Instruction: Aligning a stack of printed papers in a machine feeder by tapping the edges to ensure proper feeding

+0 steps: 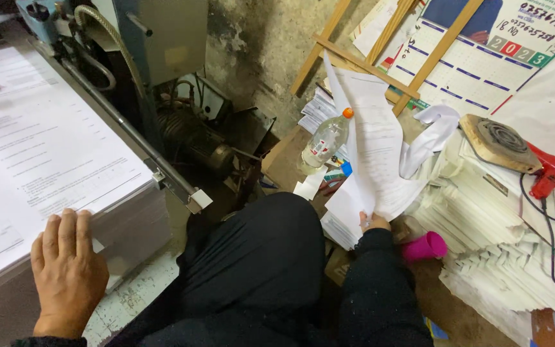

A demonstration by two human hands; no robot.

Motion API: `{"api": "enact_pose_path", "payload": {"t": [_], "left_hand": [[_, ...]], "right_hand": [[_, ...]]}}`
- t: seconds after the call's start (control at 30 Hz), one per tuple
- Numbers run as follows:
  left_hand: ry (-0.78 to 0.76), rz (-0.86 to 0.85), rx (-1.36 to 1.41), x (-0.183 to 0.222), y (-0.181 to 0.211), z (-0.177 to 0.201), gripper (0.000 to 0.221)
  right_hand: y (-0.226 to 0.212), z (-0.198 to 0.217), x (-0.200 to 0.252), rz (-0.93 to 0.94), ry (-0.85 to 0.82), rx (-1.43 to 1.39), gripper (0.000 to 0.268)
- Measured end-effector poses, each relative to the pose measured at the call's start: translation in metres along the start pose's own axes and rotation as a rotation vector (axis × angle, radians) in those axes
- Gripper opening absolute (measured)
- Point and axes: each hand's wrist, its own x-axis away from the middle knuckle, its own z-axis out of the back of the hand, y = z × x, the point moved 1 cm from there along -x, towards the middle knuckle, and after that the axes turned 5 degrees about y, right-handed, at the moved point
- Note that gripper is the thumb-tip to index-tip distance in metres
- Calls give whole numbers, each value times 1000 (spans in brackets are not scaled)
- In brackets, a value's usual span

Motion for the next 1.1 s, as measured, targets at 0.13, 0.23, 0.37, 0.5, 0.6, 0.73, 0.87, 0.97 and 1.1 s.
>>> {"api": "enact_pose_path", "payload": {"t": [0.13, 0.23, 0.37, 0.5, 0.6, 0.73, 0.87, 0.97, 1.1], "left_hand": [[20, 2, -46, -7, 0, 4, 56], [-16, 11, 136, -15, -5, 1, 63], [100, -13, 598, -27, -26, 7, 54], [-131, 98, 460, -5, -29, -8, 54], [-66, 85, 465, -10, -28, -8, 59], [-68, 98, 439, -5, -26, -9, 59], [-55, 57, 376, -7, -30, -7, 63], [-143, 90, 405, -6, -33, -16, 65], [-197, 73, 397, -4, -36, -14, 69]], "right_hand": [[20, -48, -74, -137, -280, 201, 41], [51, -54, -62, -262, -275, 268, 41], [-17, 6, -75, -18, 473, 153, 47], [-183, 138, -58, 428, 839, -391, 27], [-321, 292, 126, 523, 77, -1439, 35], [-438, 317, 257, 807, -515, -1160, 62], [-515, 245, 282, 794, -689, -1003, 97], [-535, 258, 298, 814, -615, -753, 104], [-544, 253, 305, 813, -584, -671, 103]]}}
